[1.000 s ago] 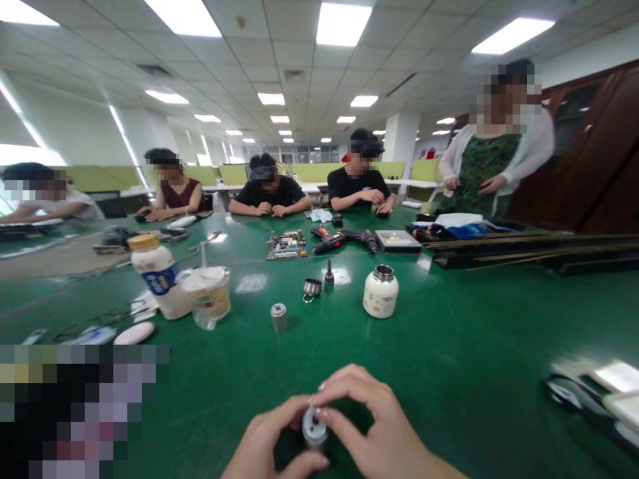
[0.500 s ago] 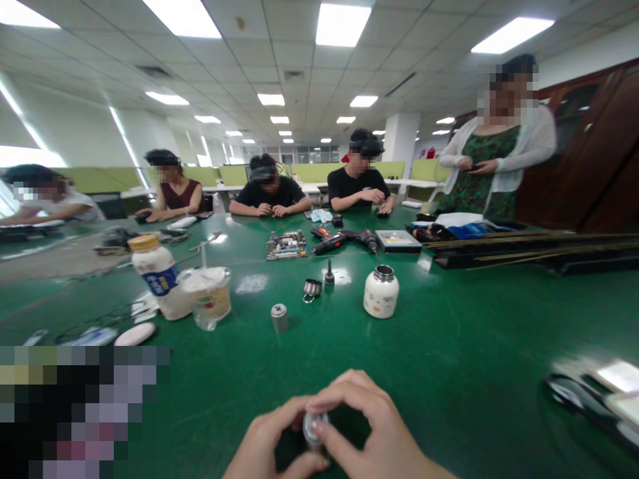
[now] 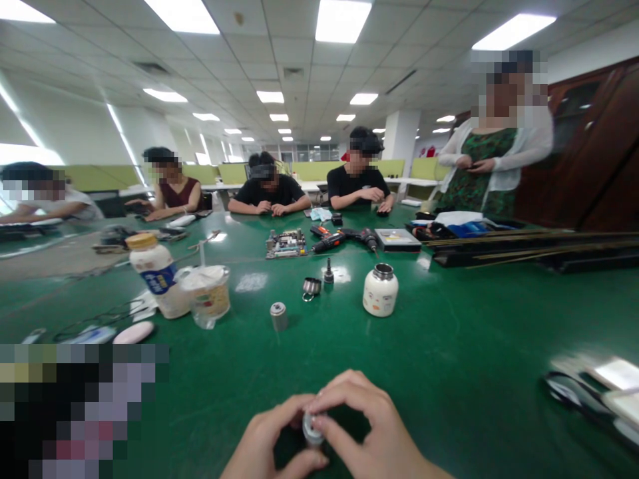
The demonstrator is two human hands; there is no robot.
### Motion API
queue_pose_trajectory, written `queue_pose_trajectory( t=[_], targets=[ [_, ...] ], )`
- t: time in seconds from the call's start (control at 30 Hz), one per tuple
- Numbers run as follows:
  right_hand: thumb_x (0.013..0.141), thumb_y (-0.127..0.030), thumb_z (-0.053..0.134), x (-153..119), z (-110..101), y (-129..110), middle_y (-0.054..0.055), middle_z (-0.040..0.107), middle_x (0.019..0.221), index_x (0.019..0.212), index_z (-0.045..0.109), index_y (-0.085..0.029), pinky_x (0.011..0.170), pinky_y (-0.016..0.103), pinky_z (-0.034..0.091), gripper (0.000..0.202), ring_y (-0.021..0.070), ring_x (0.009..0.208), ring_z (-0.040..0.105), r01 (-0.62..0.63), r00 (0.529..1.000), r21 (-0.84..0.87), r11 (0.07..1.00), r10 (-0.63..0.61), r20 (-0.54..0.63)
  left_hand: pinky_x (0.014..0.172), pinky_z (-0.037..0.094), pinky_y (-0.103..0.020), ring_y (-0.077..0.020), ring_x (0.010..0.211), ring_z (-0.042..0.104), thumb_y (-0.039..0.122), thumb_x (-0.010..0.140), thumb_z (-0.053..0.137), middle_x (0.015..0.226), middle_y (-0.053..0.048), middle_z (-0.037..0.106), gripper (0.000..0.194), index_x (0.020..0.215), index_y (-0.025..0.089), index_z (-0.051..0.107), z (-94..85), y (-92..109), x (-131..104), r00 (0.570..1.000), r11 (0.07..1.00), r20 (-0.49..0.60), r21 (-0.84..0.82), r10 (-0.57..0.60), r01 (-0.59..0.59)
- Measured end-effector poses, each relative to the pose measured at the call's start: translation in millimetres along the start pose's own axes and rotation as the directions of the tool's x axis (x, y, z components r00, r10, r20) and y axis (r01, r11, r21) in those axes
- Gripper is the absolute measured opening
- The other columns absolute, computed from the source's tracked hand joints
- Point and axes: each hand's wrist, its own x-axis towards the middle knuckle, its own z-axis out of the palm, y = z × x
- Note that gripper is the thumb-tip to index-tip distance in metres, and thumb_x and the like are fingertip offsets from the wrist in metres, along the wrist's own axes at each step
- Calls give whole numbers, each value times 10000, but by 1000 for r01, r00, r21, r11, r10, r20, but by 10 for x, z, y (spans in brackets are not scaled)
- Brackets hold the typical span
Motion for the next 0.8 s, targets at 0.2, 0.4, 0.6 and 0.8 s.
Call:
queue_pose_trajectory(
  t=[0.2, 0.4, 0.6, 0.8],
  targets=[
    [885, -252, 654, 109, -120, 203, 36, 748, 932, 916, 705, -241, 856, 351, 531, 61, 212, 914, 696, -172, 973, -57, 983, 161, -167, 779, 501, -225, -190, 845, 682, 224, 705, 828, 990, 6, 748, 484, 1154, 242, 646, -22, 2, 10, 997, 997, 46, 41, -67, 65],
    [849, -209, 653, 190, -227, 563, 60, 744, 965, 967, 725, -216, 898, 423, 525, 139, 246, 936, 693, -270, 963, -191, 944, 259, -78, 782, 500, -224, -186, 829, 673, 219, 695, 825, 973, 9, 747, 489, 1153, 251, 657, -34, 37, 7, 994, 993, 40, 62, -99, 97],
    [858, -235, 648, 208, -237, 539, 62, 755, 955, 939, 737, -208, 885, 398, 536, 123, 237, 921, 697, -289, 956, -146, 946, 279, -87, 784, 506, -221, -186, 831, 674, 224, 702, 818, 982, 1, 748, 489, 1162, 251, 655, -43, 38, 9, 994, 993, 42, 65, -98, 95],
    [888, -262, 653, 123, -140, 110, 40, 749, 903, 892, 715, -218, 846, 344, 539, 76, 211, 898, 697, -171, 982, -20, 985, 168, -90, 767, 516, -222, -187, 809, 683, 218, 692, 834, 959, -1, 752, 498, 1156, 240, 652, -29, -4, 12, 999, 998, 24, 48, -41, 40]
  ],
)
